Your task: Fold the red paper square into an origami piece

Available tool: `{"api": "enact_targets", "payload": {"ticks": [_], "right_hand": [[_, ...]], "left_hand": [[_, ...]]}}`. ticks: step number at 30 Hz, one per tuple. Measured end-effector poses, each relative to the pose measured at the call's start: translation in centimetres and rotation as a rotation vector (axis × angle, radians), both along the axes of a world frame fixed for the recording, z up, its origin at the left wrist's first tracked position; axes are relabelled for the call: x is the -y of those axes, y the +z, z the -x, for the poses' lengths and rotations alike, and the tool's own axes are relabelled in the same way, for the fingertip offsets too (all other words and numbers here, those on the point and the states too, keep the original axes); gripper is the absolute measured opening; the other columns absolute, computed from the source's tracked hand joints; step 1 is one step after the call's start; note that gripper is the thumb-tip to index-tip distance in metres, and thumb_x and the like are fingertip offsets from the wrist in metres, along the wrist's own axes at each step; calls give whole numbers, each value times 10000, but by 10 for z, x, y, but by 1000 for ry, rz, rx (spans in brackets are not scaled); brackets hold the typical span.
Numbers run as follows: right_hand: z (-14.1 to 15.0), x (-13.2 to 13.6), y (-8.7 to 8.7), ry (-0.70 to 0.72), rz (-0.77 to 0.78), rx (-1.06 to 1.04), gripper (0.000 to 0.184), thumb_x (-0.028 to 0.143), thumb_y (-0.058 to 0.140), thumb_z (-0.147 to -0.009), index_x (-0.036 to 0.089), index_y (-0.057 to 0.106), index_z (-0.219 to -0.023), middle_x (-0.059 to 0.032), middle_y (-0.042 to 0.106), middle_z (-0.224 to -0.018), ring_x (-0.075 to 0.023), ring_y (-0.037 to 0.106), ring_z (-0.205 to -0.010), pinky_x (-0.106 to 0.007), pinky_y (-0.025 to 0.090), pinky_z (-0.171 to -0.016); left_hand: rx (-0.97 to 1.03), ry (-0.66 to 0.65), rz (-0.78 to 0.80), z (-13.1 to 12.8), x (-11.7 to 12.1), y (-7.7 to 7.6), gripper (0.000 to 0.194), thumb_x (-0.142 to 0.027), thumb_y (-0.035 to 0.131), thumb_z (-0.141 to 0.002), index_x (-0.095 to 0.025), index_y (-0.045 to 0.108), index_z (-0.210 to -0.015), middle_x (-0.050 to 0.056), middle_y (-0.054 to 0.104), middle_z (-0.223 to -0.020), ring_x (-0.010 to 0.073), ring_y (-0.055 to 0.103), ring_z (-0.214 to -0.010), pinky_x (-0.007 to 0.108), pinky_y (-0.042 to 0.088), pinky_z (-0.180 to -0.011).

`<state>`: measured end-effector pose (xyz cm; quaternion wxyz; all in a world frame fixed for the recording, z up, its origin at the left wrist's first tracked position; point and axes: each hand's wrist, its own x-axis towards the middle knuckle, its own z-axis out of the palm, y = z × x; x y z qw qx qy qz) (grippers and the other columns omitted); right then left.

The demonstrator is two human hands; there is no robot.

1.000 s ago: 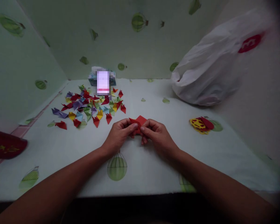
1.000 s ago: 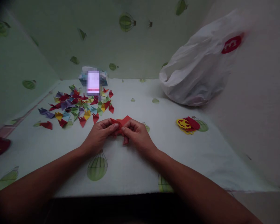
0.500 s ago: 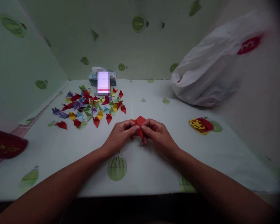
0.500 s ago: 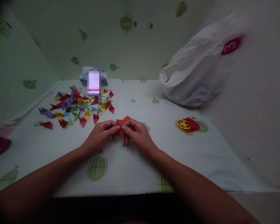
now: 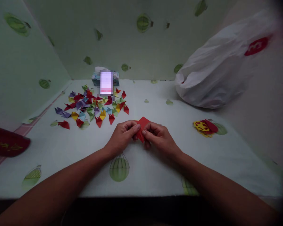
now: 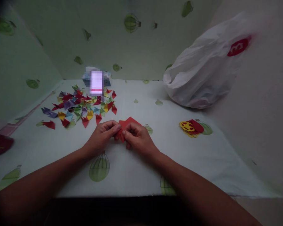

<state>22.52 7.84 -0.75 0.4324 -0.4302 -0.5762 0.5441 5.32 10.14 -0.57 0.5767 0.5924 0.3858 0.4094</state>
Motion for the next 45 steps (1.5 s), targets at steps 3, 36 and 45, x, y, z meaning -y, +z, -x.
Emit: {"api": "enact_targets", "payload": {"ticks": [3,36,45], "right_hand": [[-1,-1,-1,-4,-2,-56,227,319,645,-880,197,535,-723,47,593,-543,-91,538,-458,-236,434,-496],[-1,-2,-5,-84,48,-178,302,389,718,-858,194,545,-706,53,598,-575,-76,529,-418,-229,464,-456],[-2,-2,-5,-78,25,-99,280,361,675,-880,201,527,-704,61,569,-533,-85,527,-419,-233,439,-461]], "left_hand": [[22,-14,26,-1,0,-1,358,-431,587,-945,-158,609,-713,-7,592,-616,108,535,-592,246,433,-623],[0,28,70,-1,1,6,320,-420,716,-834,-152,651,-673,-18,587,-569,95,501,-549,239,412,-581],[7,-8,107,0,0,1,277,-404,730,-821,-153,669,-723,-11,611,-621,100,514,-586,238,409,-602]]}}
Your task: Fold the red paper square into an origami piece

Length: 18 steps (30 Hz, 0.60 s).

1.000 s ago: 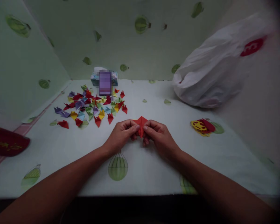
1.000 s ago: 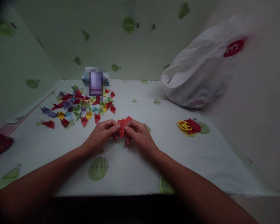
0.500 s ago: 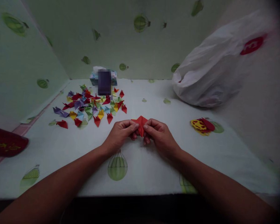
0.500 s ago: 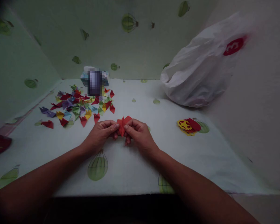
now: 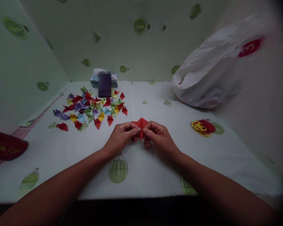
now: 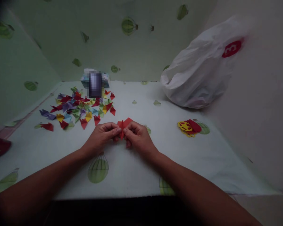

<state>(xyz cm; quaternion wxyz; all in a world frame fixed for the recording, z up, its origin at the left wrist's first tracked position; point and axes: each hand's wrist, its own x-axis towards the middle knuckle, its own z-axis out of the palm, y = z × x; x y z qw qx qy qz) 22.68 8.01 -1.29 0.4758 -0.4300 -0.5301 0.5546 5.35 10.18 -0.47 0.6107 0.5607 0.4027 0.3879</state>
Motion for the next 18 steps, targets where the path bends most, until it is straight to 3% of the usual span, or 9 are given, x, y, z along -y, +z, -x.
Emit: {"api": "enact_targets", "payload": {"ticks": [7,13,18], "right_hand": [[-6,-3,4,103,-1,25,270,379,662,-885,196,543,-727,47,588,-585,-91,541,-449,-243,435,-482],[-7,-4,1,126,58,-9,344,428,747,-840,188,553,-688,33,602,-530,-94,528,-441,-224,399,-458],[-5,-3,1,104,96,-47,437,522,666,-891,185,559,-633,43,557,-481,-86,489,-374,-218,380,-398]], "left_hand": [[-45,-71,20,0,-1,7,275,-387,728,-786,-156,623,-680,-25,571,-590,93,481,-556,235,371,-574],[-65,-221,112,1,-1,4,258,-390,726,-767,-157,635,-705,-16,586,-601,87,457,-531,225,311,-527],[-24,-218,114,1,-2,5,271,-375,743,-738,-165,597,-647,-28,560,-575,88,449,-531,231,323,-536]]}}
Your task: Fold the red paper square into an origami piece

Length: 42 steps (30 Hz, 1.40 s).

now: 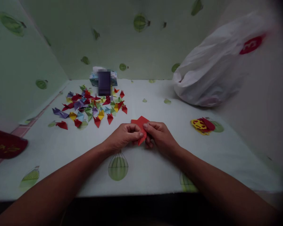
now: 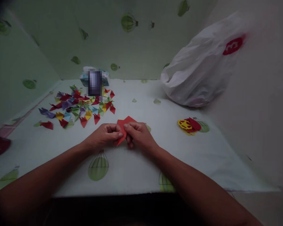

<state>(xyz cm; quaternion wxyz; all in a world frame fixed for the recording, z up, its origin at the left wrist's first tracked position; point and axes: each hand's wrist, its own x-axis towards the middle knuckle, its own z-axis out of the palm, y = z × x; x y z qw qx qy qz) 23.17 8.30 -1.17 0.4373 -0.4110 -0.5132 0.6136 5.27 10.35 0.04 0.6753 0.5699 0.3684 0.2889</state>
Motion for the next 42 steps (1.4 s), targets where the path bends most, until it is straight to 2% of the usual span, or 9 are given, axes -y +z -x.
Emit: {"api": "enact_targets", "payload": {"ticks": [5,12,15,19,23,28,35,38,42], "right_hand": [[-2,-2,1,57,-13,57,428,559,697,-859,183,585,-689,49,559,-498,-86,498,-391,-215,408,-414],[-1,0,4,-81,-210,231,401,469,641,-911,194,557,-633,35,556,-507,-94,516,-437,-234,401,-458],[-1,0,5,-80,-176,177,401,490,643,-906,198,555,-645,35,567,-518,-97,520,-433,-240,408,-455],[-2,-1,5,16,-53,69,372,494,723,-848,195,569,-693,48,572,-524,-96,528,-425,-237,428,-455],[0,-2,1,-71,-75,3,324,416,731,-860,184,583,-689,46,584,-526,-86,523,-433,-227,426,-463],[1,-3,-5,-174,-111,-74,305,375,738,-868,182,579,-692,41,607,-530,-90,550,-441,-220,421,-463],[-2,-6,-5,-158,-100,-82,278,349,769,-844,177,597,-710,30,640,-573,-95,579,-452,-227,444,-478],[-2,-7,-5,-147,-99,-100,272,344,775,-838,178,598,-717,27,648,-585,-100,590,-457,-232,455,-484],[0,-6,-5,-198,-81,-126,263,328,777,-832,181,589,-722,30,650,-600,-95,578,-462,-247,493,-518]], "left_hand": [[-35,42,-14,-1,1,-1,263,-388,721,-771,-164,611,-688,-29,564,-593,93,453,-539,239,320,-548],[-29,-8,-18,-3,4,-1,291,-385,696,-817,-167,596,-653,-25,556,-597,94,459,-555,247,341,-571],[-19,-1,-49,-2,4,-1,304,-393,709,-811,-170,578,-649,-30,553,-599,91,460,-557,244,334,-569],[-48,-27,-100,0,3,-3,253,-373,697,-826,-172,611,-698,-37,559,-595,86,424,-537,238,308,-547],[-48,-14,-124,0,2,-4,260,-375,676,-848,-170,619,-699,-22,584,-622,99,476,-578,244,351,-581],[-95,82,-137,1,-3,-1,264,-380,672,-830,-162,598,-702,-31,558,-603,96,461,-566,242,345,-581],[-55,198,-130,4,-9,0,270,-387,715,-789,-160,592,-707,-35,554,-584,96,452,-566,242,343,-589],[42,288,-100,6,-14,-4,299,-393,767,-756,-155,600,-686,-32,563,-576,90,459,-555,242,361,-591],[202,396,-9,3,-16,-11,350,-470,768,-771,-140,651,-793,-5,625,-695,102,544,-620,253,438,-647]]}}
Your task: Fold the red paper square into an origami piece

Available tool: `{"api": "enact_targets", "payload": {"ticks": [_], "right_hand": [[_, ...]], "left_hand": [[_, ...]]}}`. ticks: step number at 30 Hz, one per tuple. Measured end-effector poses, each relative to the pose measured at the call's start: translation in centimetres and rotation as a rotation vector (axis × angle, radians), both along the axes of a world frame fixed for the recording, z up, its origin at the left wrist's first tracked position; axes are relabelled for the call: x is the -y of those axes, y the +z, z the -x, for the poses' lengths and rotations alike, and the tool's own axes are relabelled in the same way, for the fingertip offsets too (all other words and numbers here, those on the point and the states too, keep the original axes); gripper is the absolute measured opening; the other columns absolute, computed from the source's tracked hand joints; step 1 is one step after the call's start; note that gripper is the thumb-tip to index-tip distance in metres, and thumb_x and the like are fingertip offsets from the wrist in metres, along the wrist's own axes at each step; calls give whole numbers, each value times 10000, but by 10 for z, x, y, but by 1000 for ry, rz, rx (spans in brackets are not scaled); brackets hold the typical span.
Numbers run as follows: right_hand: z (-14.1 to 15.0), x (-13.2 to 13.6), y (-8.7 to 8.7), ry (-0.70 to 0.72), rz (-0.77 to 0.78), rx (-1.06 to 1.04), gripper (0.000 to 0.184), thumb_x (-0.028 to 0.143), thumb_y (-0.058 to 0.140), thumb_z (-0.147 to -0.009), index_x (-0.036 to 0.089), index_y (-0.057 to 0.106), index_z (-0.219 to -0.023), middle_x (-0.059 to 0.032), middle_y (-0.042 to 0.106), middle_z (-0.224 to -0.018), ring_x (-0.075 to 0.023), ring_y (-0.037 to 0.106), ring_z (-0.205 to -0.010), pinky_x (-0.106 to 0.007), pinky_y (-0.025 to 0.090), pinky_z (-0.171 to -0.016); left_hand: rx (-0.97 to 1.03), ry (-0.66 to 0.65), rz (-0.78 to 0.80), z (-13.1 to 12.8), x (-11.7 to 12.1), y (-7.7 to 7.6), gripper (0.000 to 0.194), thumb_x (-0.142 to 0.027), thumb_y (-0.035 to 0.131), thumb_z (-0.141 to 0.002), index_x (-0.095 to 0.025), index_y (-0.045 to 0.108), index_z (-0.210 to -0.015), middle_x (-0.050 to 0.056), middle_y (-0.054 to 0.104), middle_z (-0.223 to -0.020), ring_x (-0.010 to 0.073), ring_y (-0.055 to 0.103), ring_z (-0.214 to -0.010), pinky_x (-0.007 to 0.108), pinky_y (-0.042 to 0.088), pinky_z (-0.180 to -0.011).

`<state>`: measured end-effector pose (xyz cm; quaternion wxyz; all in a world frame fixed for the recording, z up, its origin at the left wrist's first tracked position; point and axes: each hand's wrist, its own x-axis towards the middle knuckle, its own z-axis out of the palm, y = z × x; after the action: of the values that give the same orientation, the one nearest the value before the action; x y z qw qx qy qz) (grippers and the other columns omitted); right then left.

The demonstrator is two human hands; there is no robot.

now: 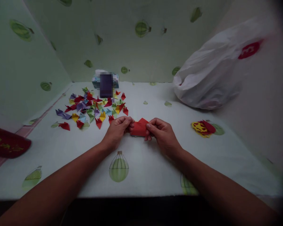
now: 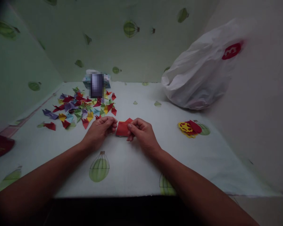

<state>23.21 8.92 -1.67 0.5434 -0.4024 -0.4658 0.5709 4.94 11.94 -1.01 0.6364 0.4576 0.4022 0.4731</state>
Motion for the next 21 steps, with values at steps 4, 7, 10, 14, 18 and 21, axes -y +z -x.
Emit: {"api": "enact_targets", "payload": {"ticks": [4,7,10,14,18,21], "right_hand": [[5,4,-2,-22,-25,1,241,324,755,-858,182,599,-743,24,658,-615,-98,588,-501,-240,483,-535],[8,8,-4,-3,-33,-15,234,322,741,-870,183,599,-747,15,678,-651,-101,602,-526,-241,477,-541],[10,10,-4,49,-13,-31,242,317,747,-859,186,585,-736,18,682,-658,-100,595,-509,-253,489,-546],[8,9,-2,146,8,39,255,331,761,-840,186,583,-728,24,668,-633,-102,595,-492,-253,478,-539],[4,7,0,128,-15,82,259,397,684,-912,183,620,-782,8,675,-661,-101,586,-519,-252,465,-562],[2,5,1,96,-1,34,251,391,681,-919,187,616,-788,14,655,-635,-101,569,-525,-239,436,-546]], "left_hand": [[-15,-74,16,-8,12,-4,371,-483,776,-793,-130,663,-818,33,683,-754,101,558,-623,247,434,-625],[39,-98,3,-11,20,-7,270,-361,803,-789,-136,655,-790,23,691,-760,86,546,-627,230,420,-627],[41,-47,-21,-11,22,-8,258,-327,788,-804,-145,623,-727,-12,628,-655,83,517,-598,224,399,-607],[26,-89,-44,-7,18,-6,220,-345,741,-841,-146,654,-801,-3,644,-706,103,558,-654,246,436,-666],[-42,-129,-65,-6,16,-1,228,-363,735,-826,-147,663,-821,-9,634,-694,96,528,-616,239,416,-619],[-108,-163,-58,-7,17,2,238,-366,756,-794,-149,663,-822,-18,622,-663,93,507,-577,239,398,-583]]}}
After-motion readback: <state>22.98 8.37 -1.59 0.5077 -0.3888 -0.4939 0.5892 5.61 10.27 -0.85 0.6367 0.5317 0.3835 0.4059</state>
